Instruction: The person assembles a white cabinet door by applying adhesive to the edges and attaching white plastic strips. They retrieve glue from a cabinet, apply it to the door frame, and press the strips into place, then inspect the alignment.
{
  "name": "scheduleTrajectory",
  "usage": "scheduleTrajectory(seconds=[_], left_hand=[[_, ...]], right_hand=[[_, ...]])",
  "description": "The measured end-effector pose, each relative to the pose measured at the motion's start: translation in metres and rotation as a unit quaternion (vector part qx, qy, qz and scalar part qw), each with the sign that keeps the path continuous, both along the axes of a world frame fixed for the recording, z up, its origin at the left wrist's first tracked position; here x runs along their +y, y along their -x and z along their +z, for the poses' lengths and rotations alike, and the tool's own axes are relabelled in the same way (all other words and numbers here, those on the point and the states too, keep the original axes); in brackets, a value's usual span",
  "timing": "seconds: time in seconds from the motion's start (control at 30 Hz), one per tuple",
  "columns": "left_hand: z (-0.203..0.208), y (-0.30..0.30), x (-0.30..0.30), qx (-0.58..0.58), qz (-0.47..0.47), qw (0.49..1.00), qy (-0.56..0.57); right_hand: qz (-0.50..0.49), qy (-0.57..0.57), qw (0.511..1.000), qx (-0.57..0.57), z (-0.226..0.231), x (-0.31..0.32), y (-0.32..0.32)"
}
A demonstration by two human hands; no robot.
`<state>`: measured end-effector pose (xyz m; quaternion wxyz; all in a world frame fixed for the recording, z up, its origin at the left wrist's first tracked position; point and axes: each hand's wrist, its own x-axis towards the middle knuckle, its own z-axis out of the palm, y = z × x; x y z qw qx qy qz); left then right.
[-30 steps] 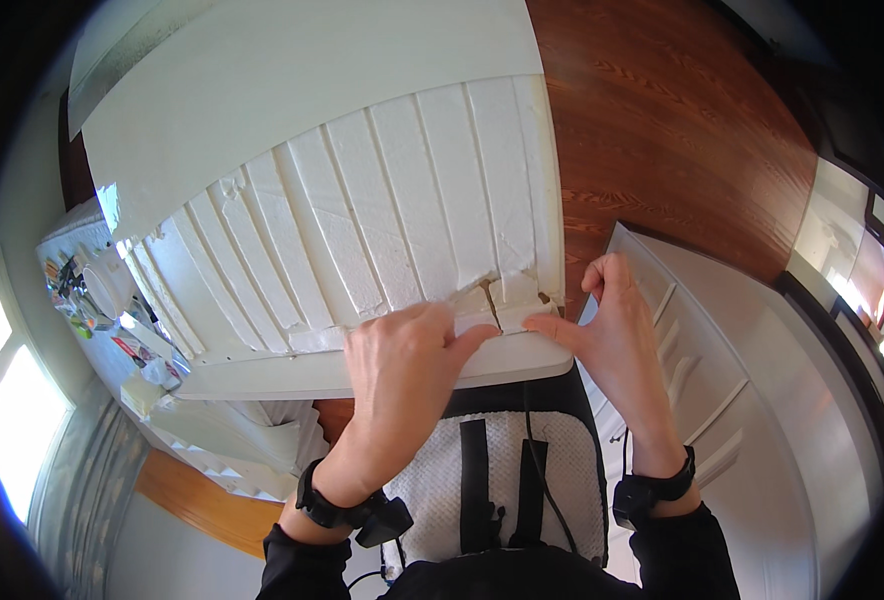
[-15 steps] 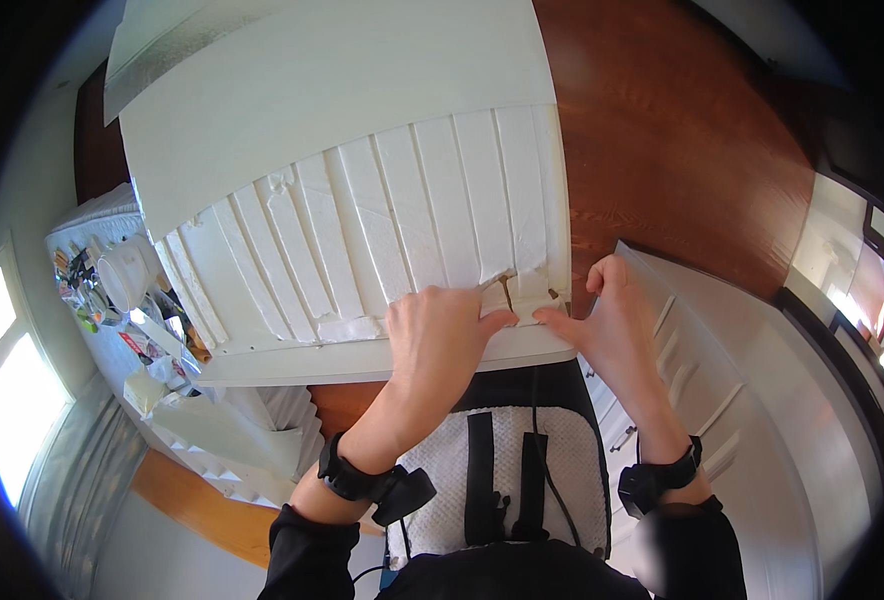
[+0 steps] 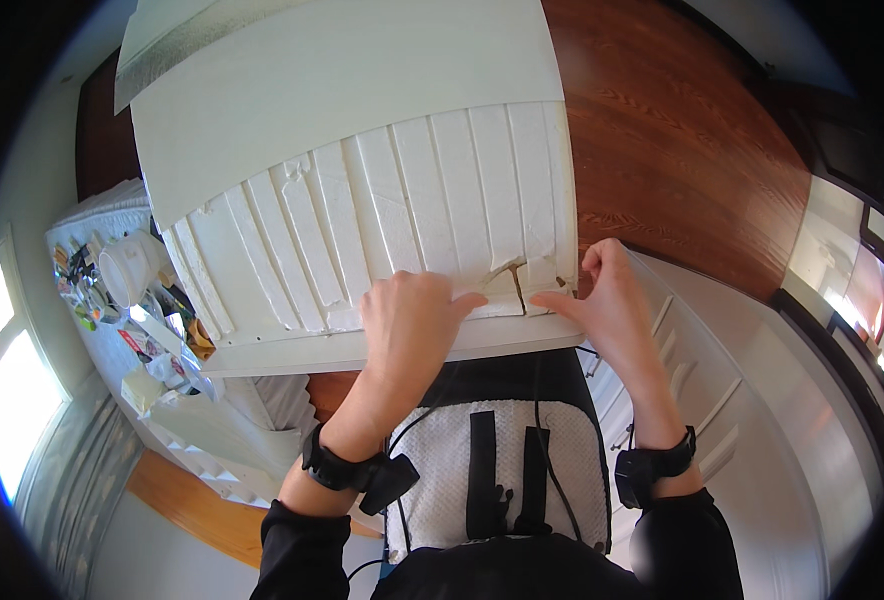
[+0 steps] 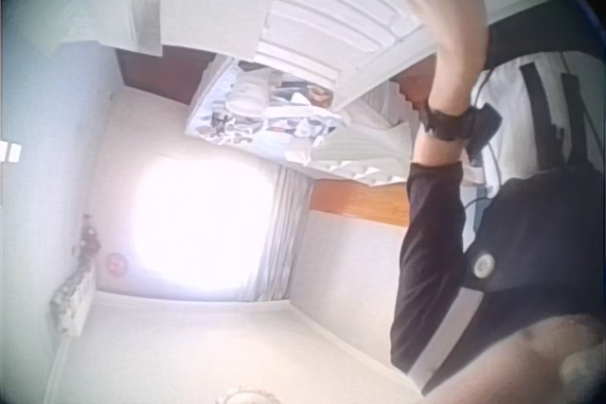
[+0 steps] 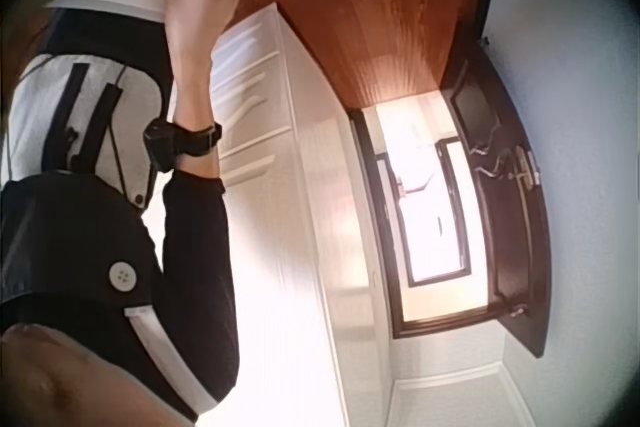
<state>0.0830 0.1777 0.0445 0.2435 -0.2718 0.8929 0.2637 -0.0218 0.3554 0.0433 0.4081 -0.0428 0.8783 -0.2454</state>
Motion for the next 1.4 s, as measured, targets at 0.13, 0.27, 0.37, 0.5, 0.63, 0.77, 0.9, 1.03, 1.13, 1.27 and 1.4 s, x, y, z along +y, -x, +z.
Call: scheduleTrajectory(seconds=[0.13,0.27,0.37,0.5,0.63,0.77,0.9,1.03,1.13,1.27,1.4], left_hand=[[0.007,0.003,0.004,-0.012,-0.019,0.999,-0.034],[0.003,0.01,0.009,-0.01,0.029,0.999,-0.031],[-0.003,0.014,0.01,-0.006,0.021,1.0,-0.007],[-0.005,0.014,0.007,-0.013,0.002,1.0,-0.01],[0.001,0.01,0.011,0.062,-0.025,0.998,-0.016],[0.005,0.0,0.01,0.2,0.089,0.971,-0.093],[-0.001,-0.005,0.011,0.235,0.07,0.964,-0.101],[-0.006,-0.005,0.02,0.228,0.056,0.968,-0.09],[-0.009,-0.004,0.023,0.233,0.059,0.967,-0.081],[-0.014,-0.004,0.022,0.241,0.072,0.963,-0.093],[-0.019,-0.005,0.021,0.267,0.051,0.957,-0.095]], right_hand=[[0.058,0.0,0.994,0.092,-0.009,-0.004,-0.004],[0.09,0.004,0.985,0.15,-0.014,0.0,-0.008],[0.052,0.0,0.995,0.089,-0.015,0.003,-0.006],[0.014,-0.002,1.0,0.028,-0.02,0.008,-0.002],[-0.004,0.031,0.999,0.03,-0.023,0.018,-0.002],[-0.018,0.015,1.0,0.019,-0.023,0.029,0.002],[-0.036,0.027,0.999,0.004,-0.02,0.029,-0.001],[-0.034,0.041,0.999,0.002,-0.02,0.027,-0.003],[-0.021,0.049,0.998,0.03,-0.021,0.026,-0.004],[-0.022,0.049,0.998,0.026,-0.021,0.026,-0.004],[-0.019,0.054,0.998,0.026,-0.021,0.022,-0.004]])
